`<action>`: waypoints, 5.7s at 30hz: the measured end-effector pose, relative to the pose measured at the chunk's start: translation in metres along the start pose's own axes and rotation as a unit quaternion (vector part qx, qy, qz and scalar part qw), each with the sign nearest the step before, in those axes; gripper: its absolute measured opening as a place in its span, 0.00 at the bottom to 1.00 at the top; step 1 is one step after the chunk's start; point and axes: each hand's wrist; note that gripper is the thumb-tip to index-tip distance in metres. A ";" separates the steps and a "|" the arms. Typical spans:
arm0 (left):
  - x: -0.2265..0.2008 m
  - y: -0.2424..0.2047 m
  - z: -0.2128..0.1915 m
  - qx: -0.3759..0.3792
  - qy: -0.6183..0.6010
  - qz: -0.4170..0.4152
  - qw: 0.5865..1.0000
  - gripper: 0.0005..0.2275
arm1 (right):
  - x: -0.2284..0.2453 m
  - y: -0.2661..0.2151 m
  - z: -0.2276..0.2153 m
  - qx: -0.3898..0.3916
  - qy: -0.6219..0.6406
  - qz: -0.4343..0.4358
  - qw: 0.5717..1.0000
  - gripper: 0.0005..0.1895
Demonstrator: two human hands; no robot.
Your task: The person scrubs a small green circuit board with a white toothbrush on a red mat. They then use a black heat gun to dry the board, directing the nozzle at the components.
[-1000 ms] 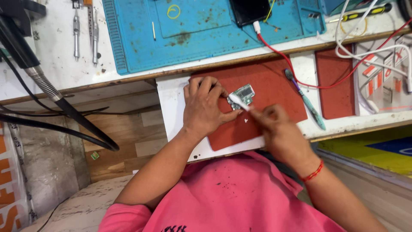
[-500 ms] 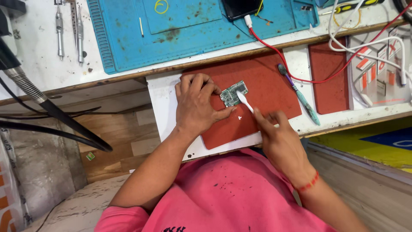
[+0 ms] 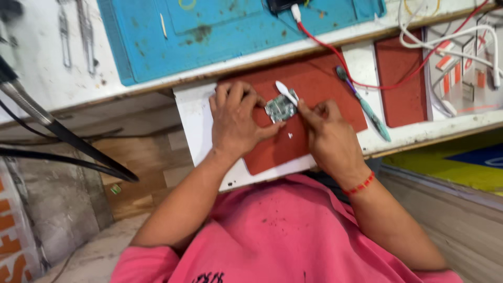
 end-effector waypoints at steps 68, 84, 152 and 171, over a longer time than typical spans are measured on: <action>-0.002 0.001 -0.003 -0.010 0.003 0.000 1.000 0.22 | -0.011 0.002 -0.015 0.035 0.030 -0.054 0.997 0.26; -0.004 0.001 -0.002 -0.001 0.000 -0.012 1.000 0.22 | -0.016 0.006 -0.013 -0.012 -0.005 -0.032 0.999 0.27; -0.002 0.005 -0.005 -0.003 0.015 0.015 1.000 0.23 | -0.003 -0.005 -0.013 0.052 -0.023 -0.031 0.998 0.29; -0.010 0.009 0.004 0.010 0.021 -0.020 1.000 0.25 | -0.005 -0.007 -0.012 0.042 0.052 -0.049 0.997 0.28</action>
Point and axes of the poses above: each hand's wrist, its own y-axis towards the middle knuckle, its own z-axis out of the palm, x = y × z, and after that the axes turned 2 degrees about x, right-handed
